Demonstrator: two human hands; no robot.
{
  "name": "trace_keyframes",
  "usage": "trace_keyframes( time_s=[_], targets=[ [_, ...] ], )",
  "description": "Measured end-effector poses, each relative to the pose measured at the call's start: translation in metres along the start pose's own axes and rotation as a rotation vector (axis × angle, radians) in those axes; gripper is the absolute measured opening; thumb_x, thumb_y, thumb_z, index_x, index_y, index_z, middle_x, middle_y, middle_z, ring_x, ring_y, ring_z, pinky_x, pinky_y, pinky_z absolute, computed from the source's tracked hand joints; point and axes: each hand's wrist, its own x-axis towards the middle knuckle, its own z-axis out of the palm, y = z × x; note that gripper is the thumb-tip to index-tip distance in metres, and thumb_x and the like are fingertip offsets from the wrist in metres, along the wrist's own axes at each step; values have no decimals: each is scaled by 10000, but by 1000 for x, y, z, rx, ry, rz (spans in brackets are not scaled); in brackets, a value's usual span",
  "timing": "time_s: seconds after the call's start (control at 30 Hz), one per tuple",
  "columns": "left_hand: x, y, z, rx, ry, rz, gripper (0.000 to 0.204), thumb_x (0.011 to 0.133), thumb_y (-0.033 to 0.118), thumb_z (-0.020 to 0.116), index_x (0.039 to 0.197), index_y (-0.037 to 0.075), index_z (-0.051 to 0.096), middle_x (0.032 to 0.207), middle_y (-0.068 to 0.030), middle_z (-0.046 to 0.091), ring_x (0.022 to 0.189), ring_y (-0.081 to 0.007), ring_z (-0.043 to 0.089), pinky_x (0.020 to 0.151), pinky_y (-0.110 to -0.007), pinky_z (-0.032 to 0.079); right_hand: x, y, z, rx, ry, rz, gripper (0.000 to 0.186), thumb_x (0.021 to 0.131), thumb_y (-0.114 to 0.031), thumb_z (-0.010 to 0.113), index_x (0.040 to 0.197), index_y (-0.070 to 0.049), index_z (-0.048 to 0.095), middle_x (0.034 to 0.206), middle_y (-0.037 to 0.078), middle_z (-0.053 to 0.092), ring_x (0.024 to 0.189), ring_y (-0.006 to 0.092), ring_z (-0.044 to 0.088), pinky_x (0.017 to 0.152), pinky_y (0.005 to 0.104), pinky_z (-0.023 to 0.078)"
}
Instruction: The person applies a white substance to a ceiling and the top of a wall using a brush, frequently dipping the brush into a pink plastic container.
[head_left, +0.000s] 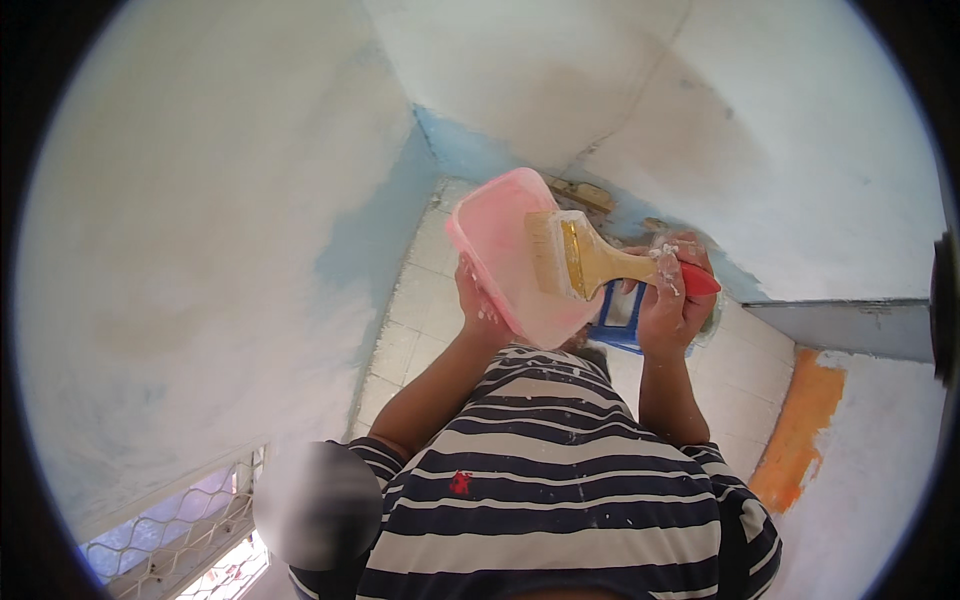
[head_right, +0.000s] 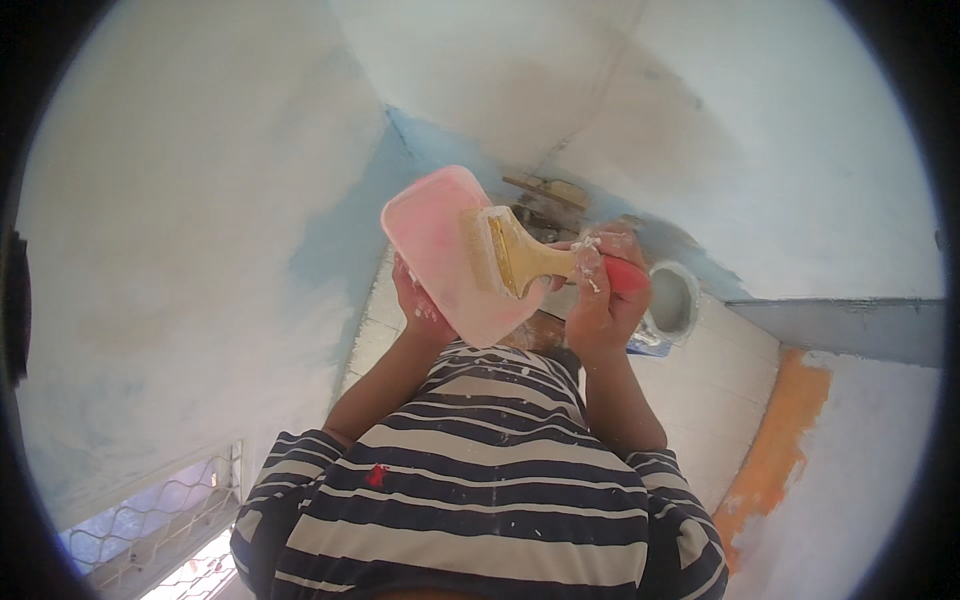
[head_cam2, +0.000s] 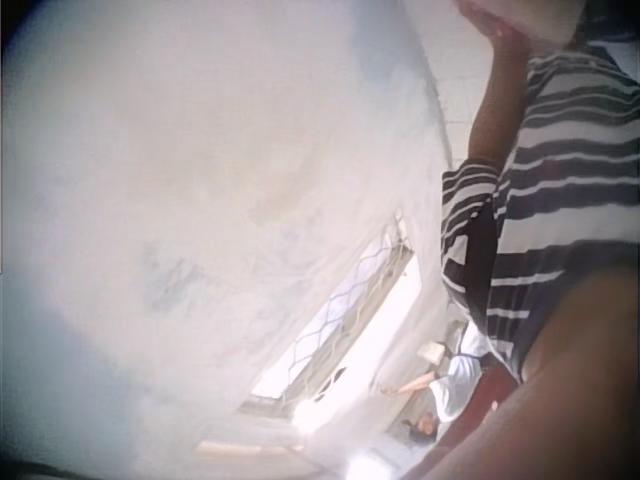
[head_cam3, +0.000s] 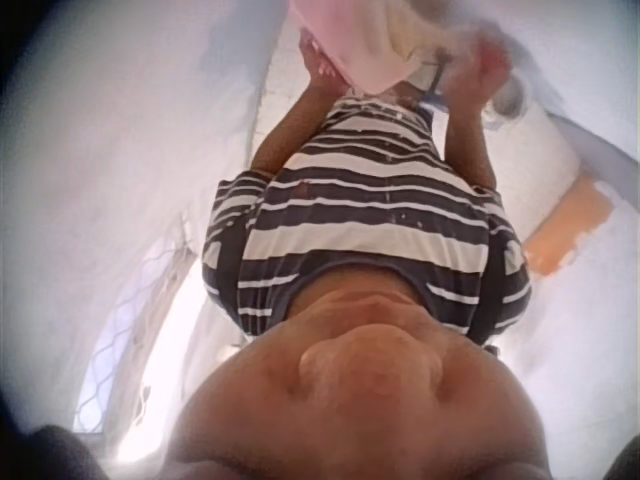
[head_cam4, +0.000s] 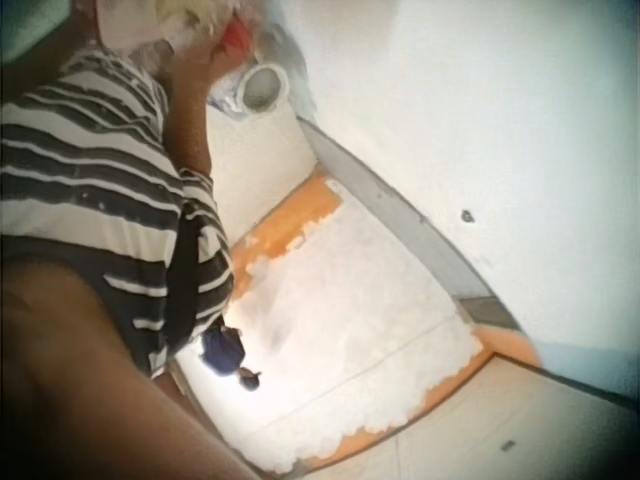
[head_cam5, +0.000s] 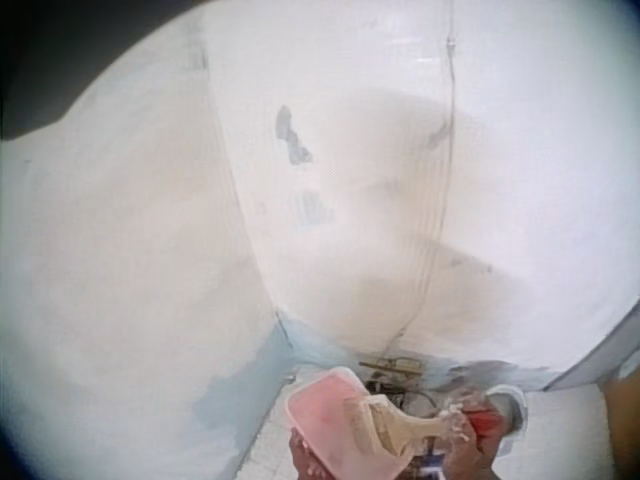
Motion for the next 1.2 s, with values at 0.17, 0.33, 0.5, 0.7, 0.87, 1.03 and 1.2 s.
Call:
trace_keyframes(
  time_s=[0.17,0.33,0.5,0.7,0.87,1.03,1.2],
  targets=[
    [-4,47,-16,-4,-44,18,703,942,635,354,1439,138,369,1390,-84,487,1270,-281,490,1061,-465,411,-2,15,57,-29,16,73,73,960,-62,526,964,6,551,851,110,631,671,147,635,539,227,495],
    [8,74,-39,-278,-304,17,777,920,667,376,1477,128,314,1446,-100,435,1320,-293,443,1083,-466,389,-1,32,81,-256,-52,80,88,973,-81,509,978,5,528,911,156,674,667,149,641,496,235,492],
    [32,86,-37,-509,-364,-30,775,925,660,363,1486,129,301,1467,-105,415,1346,-302,419,1101,-478,371,25,50,98,-508,-171,-105,64,931,-54,565,950,6,552,858,129,692,655,127,630,537,216,494],
    [79,103,-13,-30,-92,-48,757,942,639,341,1490,119,304,1468,-124,417,1346,-311,423,1105,-481,365,81,64,117,-656,-195,-215,86,851,-50,665,913,-18,616,790,128,680,649,244,664,606,290,511],
    [144,113,-2,2,-166,-76,751,947,635,325,1486,112,317,1474,-127,415,1340,-311,431,1115,-482,350,142,79,108,-506,-155,-27,92,843,-51,669,911,-19,614,781,119,679,662,231,667,613,292,511],
    [200,105,11,-137,-106,-146,726,962,613,307,1485,110,325,1477,-114,416,1339,-299,433,1121,-468,341,198,99,89,-516,-200,67,104,837,-70,685,885,-21,608,741,105,655,631,186,636,614,279,498],
    [249,103,-1,-144,-148,-260,693,979,587,305,1476,107,341,1458,-105,442,1325,-285,448,1110,-459,358,238,132,81,-599,-161,17,129,834,-85,696,833,-20,584,700,86,621,587,154,568,579,275,466]
  ],
)
